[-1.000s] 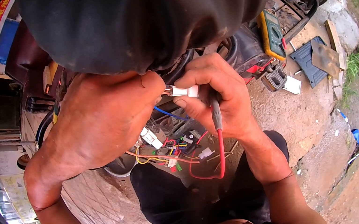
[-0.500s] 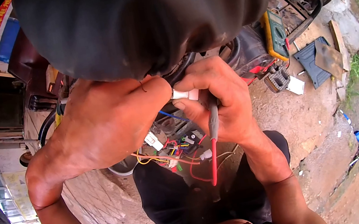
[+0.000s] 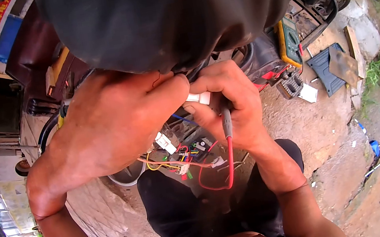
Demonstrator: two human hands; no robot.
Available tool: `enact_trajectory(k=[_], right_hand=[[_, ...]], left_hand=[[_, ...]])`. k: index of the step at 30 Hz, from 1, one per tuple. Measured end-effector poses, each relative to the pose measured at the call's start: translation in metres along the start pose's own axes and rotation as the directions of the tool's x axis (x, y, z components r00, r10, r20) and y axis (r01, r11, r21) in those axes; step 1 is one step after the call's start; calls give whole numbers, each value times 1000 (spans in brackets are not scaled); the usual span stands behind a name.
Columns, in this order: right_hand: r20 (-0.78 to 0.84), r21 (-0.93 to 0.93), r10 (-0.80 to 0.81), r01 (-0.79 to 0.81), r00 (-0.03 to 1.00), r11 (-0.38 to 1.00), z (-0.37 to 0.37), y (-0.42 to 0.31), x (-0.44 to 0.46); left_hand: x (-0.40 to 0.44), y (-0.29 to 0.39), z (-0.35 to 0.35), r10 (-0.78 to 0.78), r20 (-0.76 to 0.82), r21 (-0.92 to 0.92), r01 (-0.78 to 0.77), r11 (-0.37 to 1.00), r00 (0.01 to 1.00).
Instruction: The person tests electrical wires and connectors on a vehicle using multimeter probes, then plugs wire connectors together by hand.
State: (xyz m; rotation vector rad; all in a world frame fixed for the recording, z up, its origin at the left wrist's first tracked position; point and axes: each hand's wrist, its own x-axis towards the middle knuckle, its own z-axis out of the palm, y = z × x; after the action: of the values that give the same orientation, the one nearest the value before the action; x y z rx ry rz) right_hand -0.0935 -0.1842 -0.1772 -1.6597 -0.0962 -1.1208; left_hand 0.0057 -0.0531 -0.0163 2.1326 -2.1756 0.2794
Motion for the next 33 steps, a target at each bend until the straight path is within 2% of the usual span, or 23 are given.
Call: enact_trajectory(k=[2, 5, 8, 11, 14, 22, 29, 33], right_hand=[[-1, 16, 5, -5, 1000, 1000, 0, 3, -2], [1, -16, 89, -89, 996, 996, -2, -3, -3], [42, -116, -65, 69, 997, 991, -5, 0, 3], [84, -246, -11, 31, 996, 969, -9, -10, 4], [116, -286, 34, 0, 993, 958, -10, -10, 1], [96, -228, -110, 130, 989, 965, -8, 4, 0], [121, -201, -174, 196, 977, 960, -10, 9, 3], [110, -188, -162, 180, 981, 966, -9, 9, 3]], left_hand=[[-1, 0, -6, -47, 47, -53, 50, 997, 998], [-4, -2, -15, -70, 81, -31, 73, 997, 994], [-7, -7, -18, -74, 97, -20, 77, 997, 992], [-8, -9, -20, -80, 117, 1, 81, 997, 990], [-8, -9, -19, -72, 123, 10, 71, 997, 990], [-4, -8, -14, -53, 83, -84, 60, 995, 995], [-2, -6, -16, -42, 96, -54, 47, 997, 995], [-1, -4, -14, -27, 114, 8, 26, 1000, 993]])
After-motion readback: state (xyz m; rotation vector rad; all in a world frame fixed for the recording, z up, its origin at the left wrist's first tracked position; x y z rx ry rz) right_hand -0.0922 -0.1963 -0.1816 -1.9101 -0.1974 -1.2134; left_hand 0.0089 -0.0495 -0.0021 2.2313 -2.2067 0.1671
